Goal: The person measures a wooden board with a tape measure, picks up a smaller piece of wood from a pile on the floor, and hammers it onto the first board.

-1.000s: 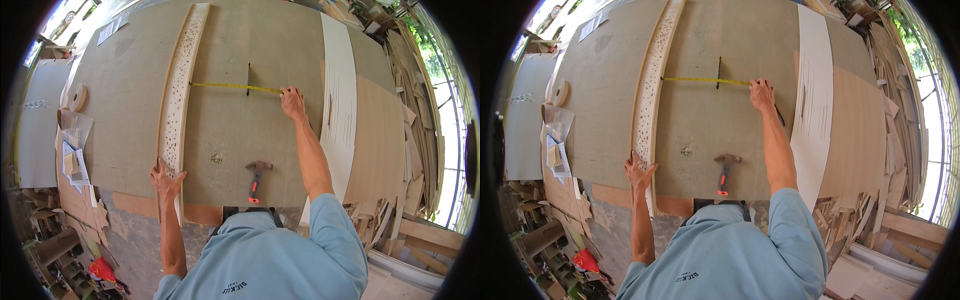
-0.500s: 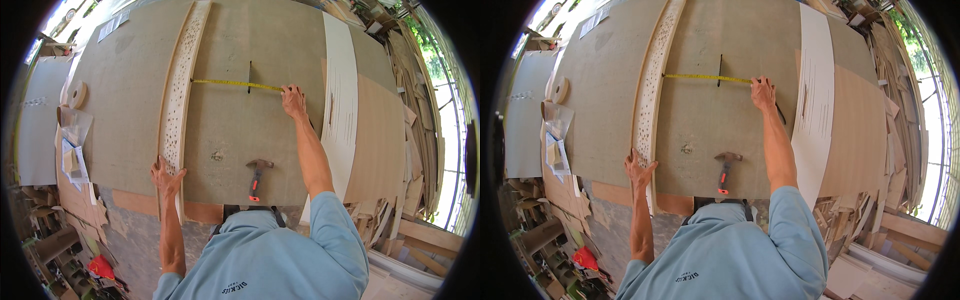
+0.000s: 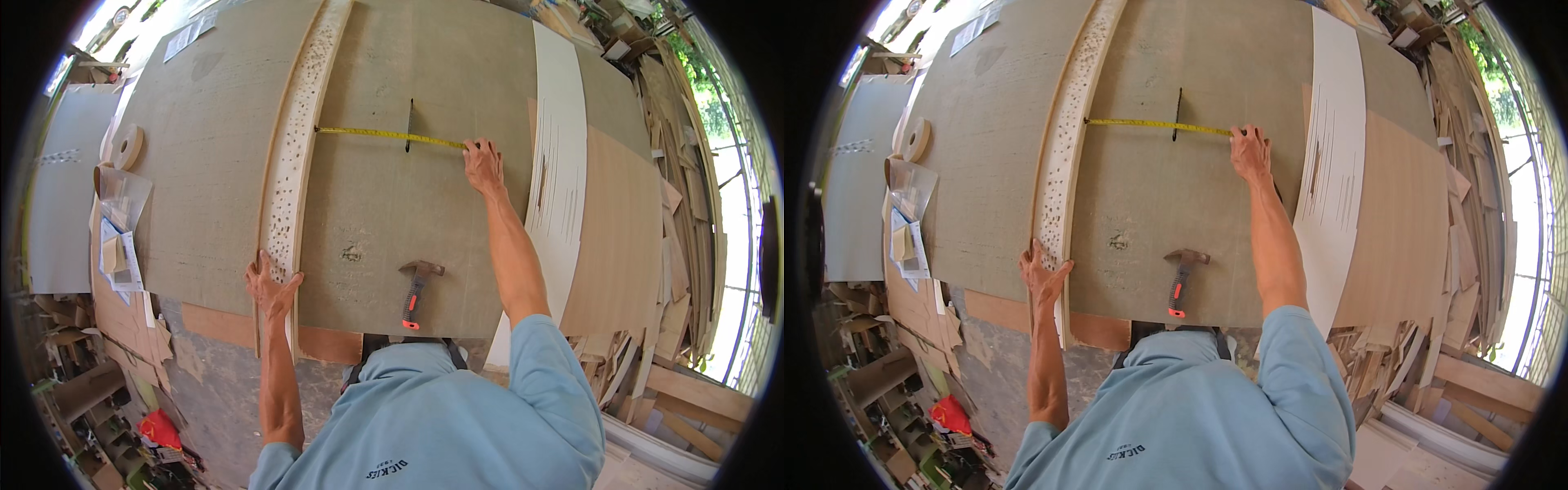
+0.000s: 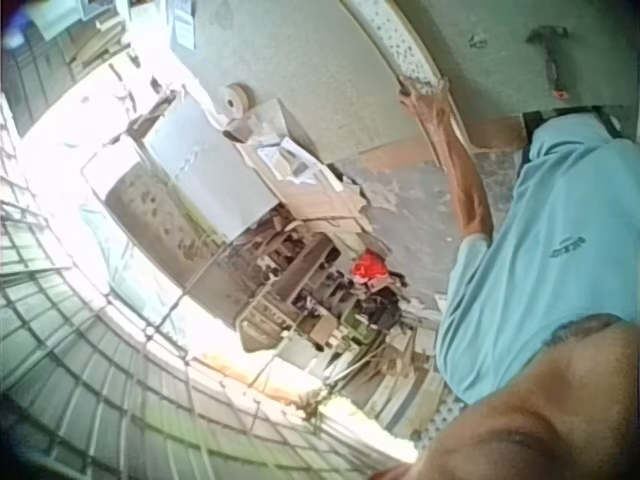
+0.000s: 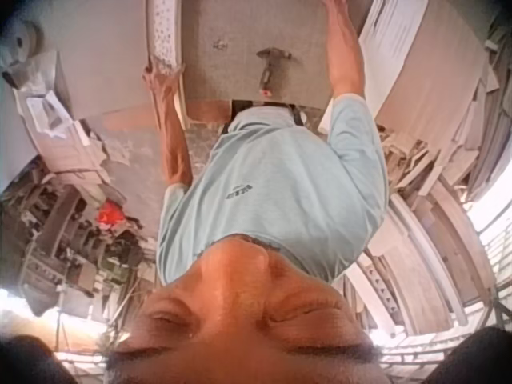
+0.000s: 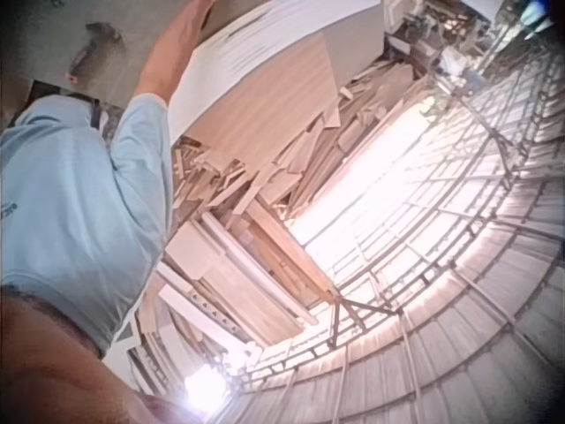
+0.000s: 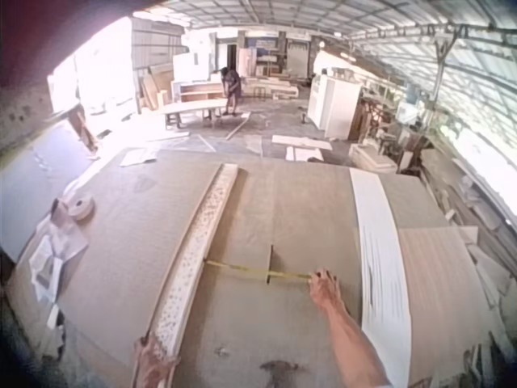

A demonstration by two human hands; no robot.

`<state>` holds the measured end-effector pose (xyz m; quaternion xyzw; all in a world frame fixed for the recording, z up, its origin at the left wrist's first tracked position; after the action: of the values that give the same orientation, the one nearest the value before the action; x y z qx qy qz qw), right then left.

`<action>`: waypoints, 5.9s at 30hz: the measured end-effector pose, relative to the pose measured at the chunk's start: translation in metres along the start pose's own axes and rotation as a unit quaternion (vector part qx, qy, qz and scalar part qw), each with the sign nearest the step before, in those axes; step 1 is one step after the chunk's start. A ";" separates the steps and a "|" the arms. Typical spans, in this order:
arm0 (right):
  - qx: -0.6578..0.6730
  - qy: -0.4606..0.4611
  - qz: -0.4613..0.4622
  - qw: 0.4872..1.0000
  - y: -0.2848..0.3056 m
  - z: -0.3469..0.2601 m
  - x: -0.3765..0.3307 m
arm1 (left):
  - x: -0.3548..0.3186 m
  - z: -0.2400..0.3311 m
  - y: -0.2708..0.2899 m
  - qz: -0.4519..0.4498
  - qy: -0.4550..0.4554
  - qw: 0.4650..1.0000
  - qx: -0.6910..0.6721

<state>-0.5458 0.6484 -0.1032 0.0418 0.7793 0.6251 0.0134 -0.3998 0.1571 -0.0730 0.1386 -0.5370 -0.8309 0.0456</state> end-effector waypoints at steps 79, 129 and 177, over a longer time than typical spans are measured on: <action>0.006 -0.039 0.087 0.995 0.002 0.052 -0.029 | 0.015 -0.052 0.042 0.018 0.059 0.998 0.025; -0.008 -0.008 0.094 0.995 -0.016 0.017 -0.016 | 0.027 -0.104 0.060 0.025 0.091 0.992 0.078; -0.054 0.012 0.214 0.975 -0.035 0.008 -0.019 | 0.032 -0.111 0.058 0.037 0.099 0.989 0.104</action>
<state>-0.5278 0.6468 -0.1393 0.1993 0.7177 0.6550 -0.1276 -0.4040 0.0279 -0.0687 0.2037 -0.6181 -0.7506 0.1144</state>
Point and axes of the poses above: each hand's wrist, its own x-axis towards the middle knuckle, its own y-axis out of the back of the hand, z = x × y, the point moved 1 cm from there along x, towards the middle knuckle, and after that the axes turned 6 degrees about -z, right-handed, at the moved point
